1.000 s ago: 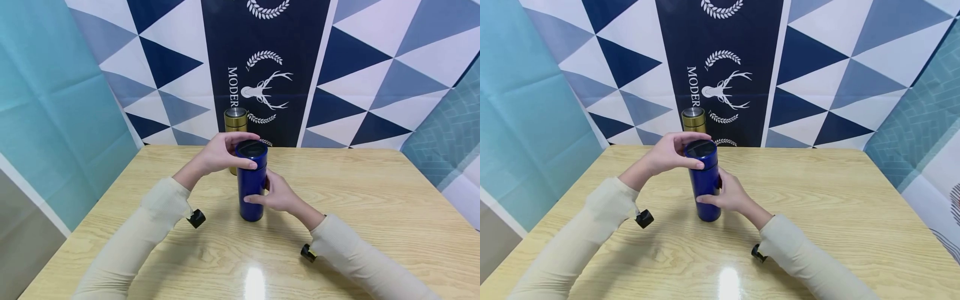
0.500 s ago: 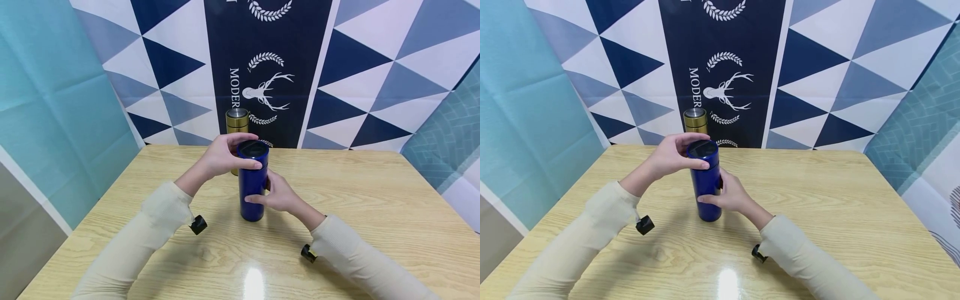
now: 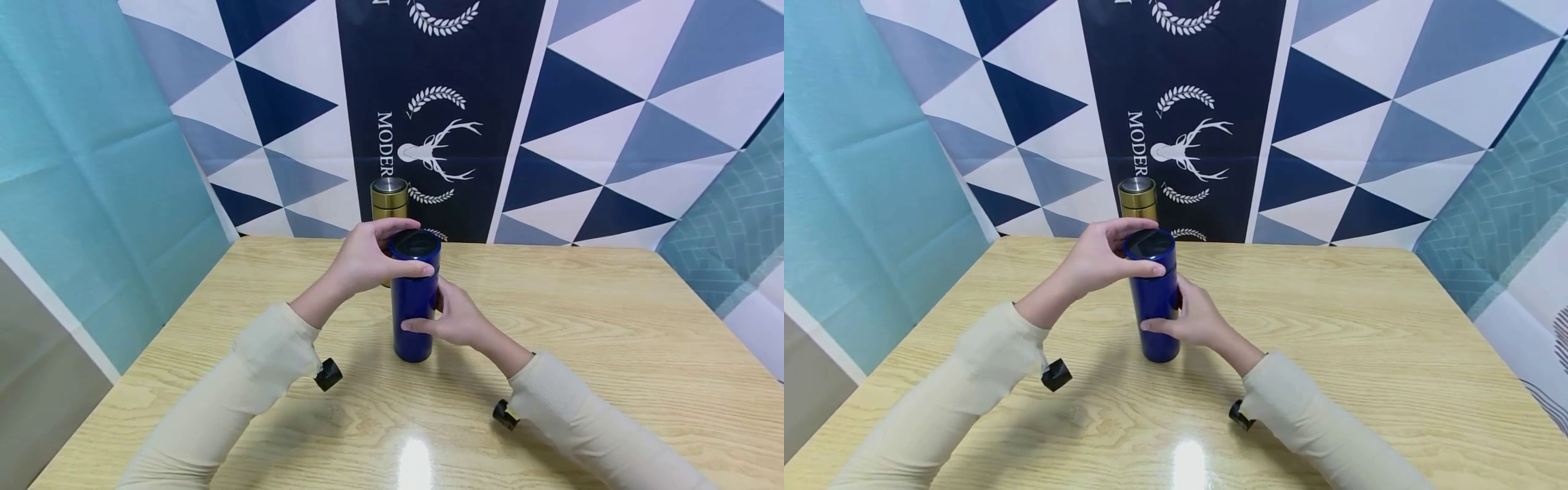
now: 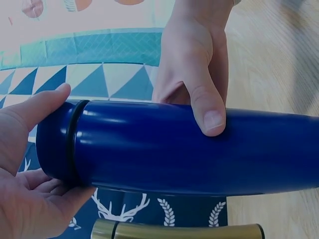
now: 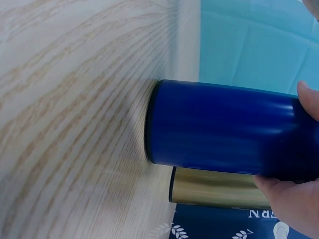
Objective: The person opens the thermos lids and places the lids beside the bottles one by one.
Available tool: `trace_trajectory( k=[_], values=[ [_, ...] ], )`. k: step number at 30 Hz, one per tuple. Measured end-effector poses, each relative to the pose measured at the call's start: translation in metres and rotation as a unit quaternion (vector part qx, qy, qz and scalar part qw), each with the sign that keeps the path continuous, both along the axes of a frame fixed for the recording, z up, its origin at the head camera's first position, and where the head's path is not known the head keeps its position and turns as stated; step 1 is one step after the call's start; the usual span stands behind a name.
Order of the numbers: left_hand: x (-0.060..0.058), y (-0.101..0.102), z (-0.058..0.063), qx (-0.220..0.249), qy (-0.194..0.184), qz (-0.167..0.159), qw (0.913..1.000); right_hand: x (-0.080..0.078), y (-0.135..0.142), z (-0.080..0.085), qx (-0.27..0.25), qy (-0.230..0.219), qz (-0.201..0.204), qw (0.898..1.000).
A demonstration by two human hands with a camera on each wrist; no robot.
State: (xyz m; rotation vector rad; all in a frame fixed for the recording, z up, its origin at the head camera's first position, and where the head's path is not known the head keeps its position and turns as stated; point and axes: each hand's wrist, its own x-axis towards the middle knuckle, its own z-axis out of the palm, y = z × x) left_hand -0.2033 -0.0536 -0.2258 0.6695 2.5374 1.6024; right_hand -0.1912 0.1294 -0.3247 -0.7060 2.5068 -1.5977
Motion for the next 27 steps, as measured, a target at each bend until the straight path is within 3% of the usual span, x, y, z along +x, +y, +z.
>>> trace_trajectory(
  k=[9,14,17,20,24,27],
  values=[
    [0.005,0.003,-0.002,-0.003,0.011,0.029,0.9995,0.000,0.000,-0.002,-0.006,0.004,0.007,1.000],
    [0.001,0.002,-0.006,-0.012,0.047,0.010,0.9988,0.000,0.002,0.000,-0.006,0.006,0.003,1.000],
    [-0.008,-0.001,-0.008,-0.005,0.055,-0.040,0.9977,0.000,0.003,0.001,-0.004,0.009,0.000,1.000],
    [-0.021,-0.006,-0.011,0.027,0.043,-0.124,0.9910,-0.001,0.003,0.001,-0.008,0.013,0.000,1.000],
    [-0.038,-0.011,-0.016,0.087,0.013,-0.237,0.9676,0.000,0.002,-0.001,-0.015,0.013,0.003,1.000],
    [-0.050,-0.014,-0.019,0.108,-0.005,-0.286,0.9522,-0.001,0.002,-0.003,-0.013,0.010,0.004,1.000]
  ],
)
